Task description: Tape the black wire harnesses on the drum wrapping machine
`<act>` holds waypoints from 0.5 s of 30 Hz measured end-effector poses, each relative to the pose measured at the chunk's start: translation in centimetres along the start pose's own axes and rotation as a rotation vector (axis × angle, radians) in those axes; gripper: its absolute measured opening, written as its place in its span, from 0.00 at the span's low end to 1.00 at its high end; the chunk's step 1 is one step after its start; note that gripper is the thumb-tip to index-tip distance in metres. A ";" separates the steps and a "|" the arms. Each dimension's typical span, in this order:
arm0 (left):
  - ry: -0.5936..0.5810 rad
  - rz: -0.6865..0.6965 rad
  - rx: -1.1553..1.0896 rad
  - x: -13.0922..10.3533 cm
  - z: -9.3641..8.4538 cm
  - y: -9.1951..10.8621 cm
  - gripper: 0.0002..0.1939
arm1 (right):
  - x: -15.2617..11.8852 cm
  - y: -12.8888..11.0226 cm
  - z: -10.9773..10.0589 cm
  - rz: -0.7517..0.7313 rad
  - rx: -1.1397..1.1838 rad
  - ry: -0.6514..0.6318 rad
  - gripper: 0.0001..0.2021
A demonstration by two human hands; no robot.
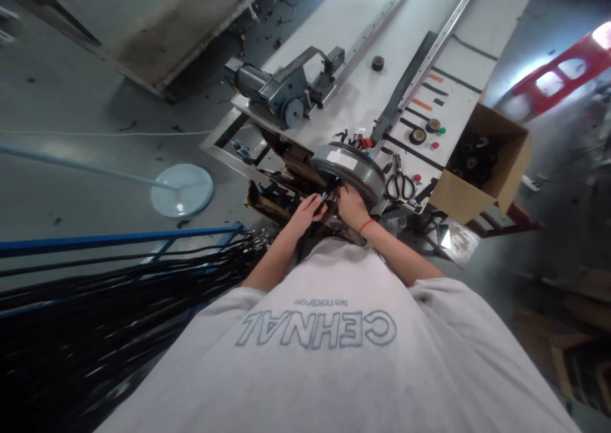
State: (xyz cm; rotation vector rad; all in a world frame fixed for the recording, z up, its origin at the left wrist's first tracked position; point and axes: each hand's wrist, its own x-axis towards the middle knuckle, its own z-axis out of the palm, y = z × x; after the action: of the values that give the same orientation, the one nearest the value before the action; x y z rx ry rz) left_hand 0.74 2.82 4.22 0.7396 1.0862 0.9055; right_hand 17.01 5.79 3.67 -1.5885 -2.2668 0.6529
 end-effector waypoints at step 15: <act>-0.161 -0.080 0.073 0.5 -1.1 -2.3 0.20 | 4.5 -2.5 -1.2 -0.315 0.206 -0.202 0.15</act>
State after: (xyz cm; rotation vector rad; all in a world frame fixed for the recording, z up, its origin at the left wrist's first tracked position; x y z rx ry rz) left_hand 0.39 2.32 1.66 0.8092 1.0032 0.7290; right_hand 14.05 9.55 5.95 -1.0834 -2.4266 0.9579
